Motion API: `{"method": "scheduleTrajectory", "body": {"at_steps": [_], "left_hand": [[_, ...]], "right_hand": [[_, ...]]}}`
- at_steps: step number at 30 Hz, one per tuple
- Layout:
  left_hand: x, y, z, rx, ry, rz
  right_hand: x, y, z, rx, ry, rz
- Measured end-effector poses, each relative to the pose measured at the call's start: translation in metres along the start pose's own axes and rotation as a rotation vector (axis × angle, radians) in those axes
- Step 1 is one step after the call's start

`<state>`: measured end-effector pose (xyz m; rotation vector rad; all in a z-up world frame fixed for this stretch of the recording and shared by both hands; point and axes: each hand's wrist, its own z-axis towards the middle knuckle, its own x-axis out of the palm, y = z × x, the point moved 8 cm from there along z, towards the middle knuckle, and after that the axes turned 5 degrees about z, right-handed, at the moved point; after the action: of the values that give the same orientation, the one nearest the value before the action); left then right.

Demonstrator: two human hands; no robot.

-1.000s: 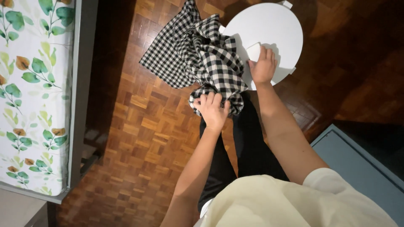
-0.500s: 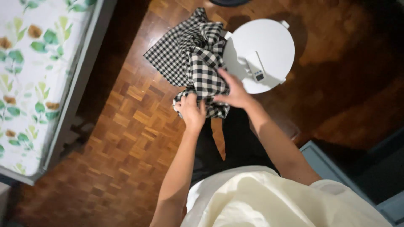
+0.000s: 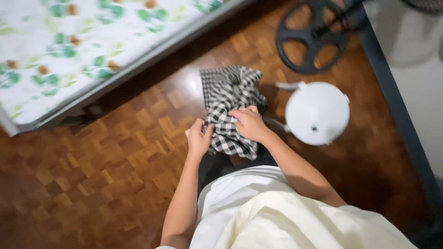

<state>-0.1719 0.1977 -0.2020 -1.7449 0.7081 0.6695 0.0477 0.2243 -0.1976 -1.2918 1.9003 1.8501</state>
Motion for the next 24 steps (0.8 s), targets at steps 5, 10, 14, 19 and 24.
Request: {"method": "scheduleTrajectory", "body": {"at_steps": [5,10,14,19,24], "left_hand": [[-0.093,0.055,0.010,-0.122,-0.074,-0.140],[-0.218,0.071,0.019,-0.029,-0.185,-0.270],[-0.298,0.060,0.017,0.073,0.031,0.117],[-0.378,0.101,0.053,-0.132,-0.053,0.266],[-0.500,0.064,0.071,0.214,-0.801,0.345]], "right_hand": [[-0.011,0.109,0.066,-0.318,-0.159,0.169],[-0.038,0.183,0.134,-0.318,-0.258,0.315],[-0.096,0.244,0.179,-0.344,-0.333,0.523],[-0.173,0.350,0.219,-0.531,-0.506,0.523],[-0.199,0.374,0.283,-0.765,-0.628,0.451]]}}
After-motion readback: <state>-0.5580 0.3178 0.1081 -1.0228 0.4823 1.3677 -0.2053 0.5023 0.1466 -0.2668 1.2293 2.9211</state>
